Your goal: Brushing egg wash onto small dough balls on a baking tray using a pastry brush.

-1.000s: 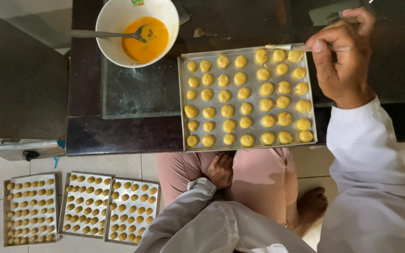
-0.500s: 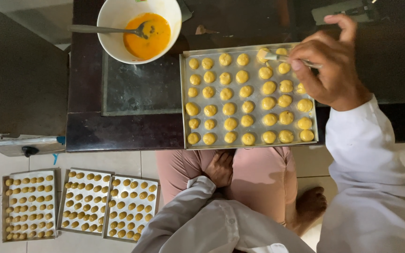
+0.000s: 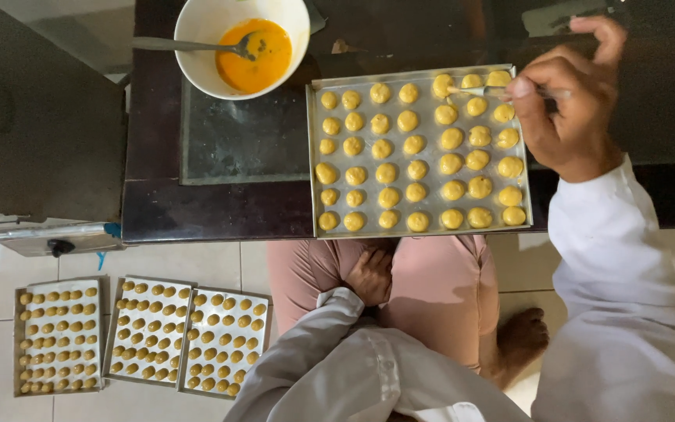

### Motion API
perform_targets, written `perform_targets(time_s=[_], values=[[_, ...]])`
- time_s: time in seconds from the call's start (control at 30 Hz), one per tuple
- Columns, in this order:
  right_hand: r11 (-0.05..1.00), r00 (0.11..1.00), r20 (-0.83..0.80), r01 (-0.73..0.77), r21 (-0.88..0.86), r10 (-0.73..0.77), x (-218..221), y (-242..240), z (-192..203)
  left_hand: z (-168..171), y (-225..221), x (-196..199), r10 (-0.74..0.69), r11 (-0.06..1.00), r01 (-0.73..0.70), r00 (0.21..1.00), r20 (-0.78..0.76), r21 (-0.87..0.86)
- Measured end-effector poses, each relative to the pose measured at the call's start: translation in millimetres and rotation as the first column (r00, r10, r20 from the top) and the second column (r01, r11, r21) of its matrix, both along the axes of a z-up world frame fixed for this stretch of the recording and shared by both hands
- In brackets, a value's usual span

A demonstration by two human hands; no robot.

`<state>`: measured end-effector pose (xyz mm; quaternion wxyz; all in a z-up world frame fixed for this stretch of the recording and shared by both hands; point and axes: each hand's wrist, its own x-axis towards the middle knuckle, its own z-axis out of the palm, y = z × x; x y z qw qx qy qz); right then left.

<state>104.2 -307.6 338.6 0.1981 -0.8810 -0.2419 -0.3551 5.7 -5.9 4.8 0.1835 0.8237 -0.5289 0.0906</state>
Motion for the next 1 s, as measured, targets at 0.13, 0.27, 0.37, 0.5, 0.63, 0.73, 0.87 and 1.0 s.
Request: perform_targets(time_s=[0.13,0.27,0.37,0.5,0.63,0.73,0.87,1.0], values=[[0.997,1.000,-0.025,-0.017,-0.070,0.015,-16.6,14.1,3.1,4.2,0.9,-2.1,0.019,1.000,-0.020,1.000,0.024,0.022],[0.984,0.994,0.056,-0.081,-0.156,0.091,-28.9,14.5,5.0,3.7,0.8,1.3,0.007,1.000,-0.007,1.000,0.006,0.016],[0.996,0.998,0.066,-0.001,-0.094,0.007,-34.0,8.6,-3.6,6.7,0.7,-1.1,0.013,1.000,-0.013,1.000,0.007,-0.010],[0.988,0.997,0.073,-0.013,-0.152,0.024,-29.2,26.4,-5.4,9.2,2.2,-1.7,0.008,0.999,-0.007,1.000,0.011,-0.046],[0.996,0.995,0.088,0.057,-0.065,-0.051,-26.2,28.7,0.5,5.6,1.6,-0.9,0.006,1.000,-0.006,1.000,-0.005,-0.022],[0.987,0.999,0.040,0.028,-0.156,-0.022,-18.4,36.7,6.2,5.7,3.3,-1.0,0.004,1.000,-0.004,1.000,0.020,-0.021],[0.959,0.994,-0.080,-0.090,-0.270,0.071,-22.1,37.5,21.6,-4.7,3.2,0.6,0.000,1.000,0.000,1.000,-0.006,-0.026],[0.953,0.996,-0.073,-0.073,-0.294,0.054,-23.4,31.9,24.3,-6.2,3.3,-2.2,0.013,1.000,-0.013,1.000,0.012,0.013]])
